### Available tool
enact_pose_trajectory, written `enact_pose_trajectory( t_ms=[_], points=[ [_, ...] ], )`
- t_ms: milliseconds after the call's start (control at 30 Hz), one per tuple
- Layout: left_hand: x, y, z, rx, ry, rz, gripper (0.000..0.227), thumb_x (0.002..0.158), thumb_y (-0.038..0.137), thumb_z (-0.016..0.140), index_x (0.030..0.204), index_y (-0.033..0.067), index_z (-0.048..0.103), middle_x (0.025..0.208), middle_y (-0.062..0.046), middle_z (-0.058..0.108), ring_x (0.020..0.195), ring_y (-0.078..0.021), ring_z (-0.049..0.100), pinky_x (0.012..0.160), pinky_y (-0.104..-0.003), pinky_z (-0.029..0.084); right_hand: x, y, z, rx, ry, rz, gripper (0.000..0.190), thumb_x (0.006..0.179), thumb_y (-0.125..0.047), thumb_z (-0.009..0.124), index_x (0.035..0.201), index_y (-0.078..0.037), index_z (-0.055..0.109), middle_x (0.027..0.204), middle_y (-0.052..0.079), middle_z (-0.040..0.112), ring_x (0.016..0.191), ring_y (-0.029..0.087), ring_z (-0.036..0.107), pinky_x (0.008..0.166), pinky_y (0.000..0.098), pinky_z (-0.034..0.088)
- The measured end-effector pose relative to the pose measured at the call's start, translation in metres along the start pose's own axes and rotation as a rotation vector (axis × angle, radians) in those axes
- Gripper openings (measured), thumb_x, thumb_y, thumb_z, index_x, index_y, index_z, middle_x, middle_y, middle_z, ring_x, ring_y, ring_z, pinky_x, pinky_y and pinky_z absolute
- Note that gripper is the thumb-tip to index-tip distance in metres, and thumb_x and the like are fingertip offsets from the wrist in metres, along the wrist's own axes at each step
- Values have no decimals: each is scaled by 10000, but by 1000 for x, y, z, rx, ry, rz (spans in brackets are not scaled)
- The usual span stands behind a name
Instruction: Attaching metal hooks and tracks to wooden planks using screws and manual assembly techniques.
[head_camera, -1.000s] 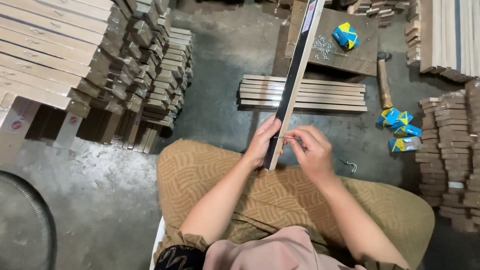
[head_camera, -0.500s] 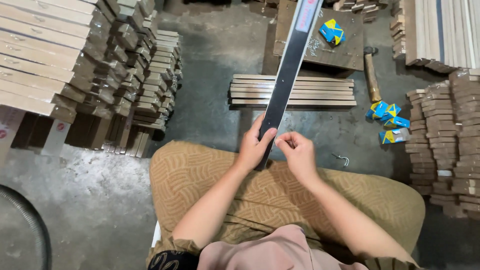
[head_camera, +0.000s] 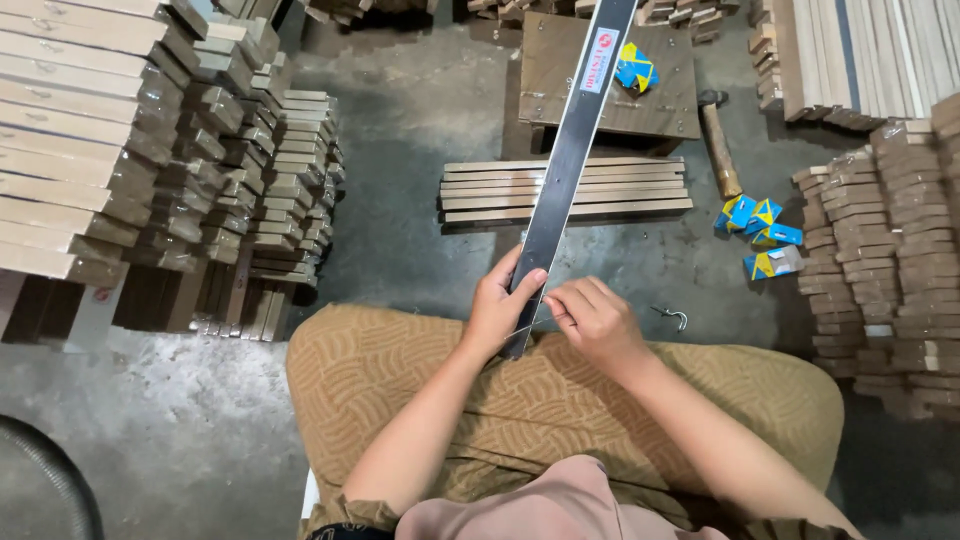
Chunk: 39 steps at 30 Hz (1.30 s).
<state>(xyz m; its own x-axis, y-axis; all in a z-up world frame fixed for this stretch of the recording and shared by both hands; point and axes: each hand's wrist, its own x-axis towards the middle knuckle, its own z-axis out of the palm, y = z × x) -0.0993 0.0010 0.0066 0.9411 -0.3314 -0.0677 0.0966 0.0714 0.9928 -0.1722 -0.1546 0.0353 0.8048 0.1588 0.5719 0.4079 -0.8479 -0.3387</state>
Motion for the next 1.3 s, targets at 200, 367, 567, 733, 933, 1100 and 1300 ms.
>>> enact_pose_trajectory(
  t_ms=[200,367,567,733,933,1100,1300],
  points=[
    [0,6,-2,-28,-38,-54,492,934,211,753,1412,165,645,1113,-89,758,977,-135,642,856,-345,572,11,-13,1,883,-163,1107,69,899,-146,694,864,-87,700,657,-19,667,531,-21,394,467,132,297],
    [-7,20,3,23,-65,-4,507,930,207,755,1418,143,637,1214,-175,739,1123,-215,662,929,-409,557,-10,7,-6,271,-107,368,182,854,-168,818,1012,-123,739,806,38,744,590,216,642,528,296,500],
    [-4,6,2,-33,-84,-26,517,938,221,752,1432,137,626,1229,-143,735,1140,-172,640,956,-390,559,-17,9,-1,8,-68,40,32,952,-129,695,929,-132,717,805,20,666,701,210,667,656,300,559],
    [-7,14,-3,-43,-91,-33,529,933,220,760,1435,124,620,1255,-154,721,1152,-184,635,962,-402,554,-2,-11,-2,835,-189,1051,172,963,-174,650,830,-77,701,645,1,636,556,31,411,501,185,320],
    [-7,16,0,-108,-74,-49,532,939,197,751,1442,101,608,1250,-169,717,1125,-185,632,901,-382,588,-20,6,0,-120,-51,85,103,956,-269,728,1000,-178,710,832,-37,652,762,149,667,700,265,547],
    [-5,6,-1,-149,-81,-85,541,943,202,745,1453,99,596,1232,-162,718,1073,-167,644,846,-353,612,-13,0,6,44,-47,148,57,969,-170,703,916,-150,710,730,-11,615,683,202,649,638,313,543],
    [-2,8,-2,-157,-77,-91,527,947,196,749,1446,101,606,1197,-146,730,1029,-154,623,883,-388,580,1,-11,-6,866,-182,1163,147,954,-156,683,868,-39,707,663,2,645,509,-35,395,441,131,264]
  ],
)
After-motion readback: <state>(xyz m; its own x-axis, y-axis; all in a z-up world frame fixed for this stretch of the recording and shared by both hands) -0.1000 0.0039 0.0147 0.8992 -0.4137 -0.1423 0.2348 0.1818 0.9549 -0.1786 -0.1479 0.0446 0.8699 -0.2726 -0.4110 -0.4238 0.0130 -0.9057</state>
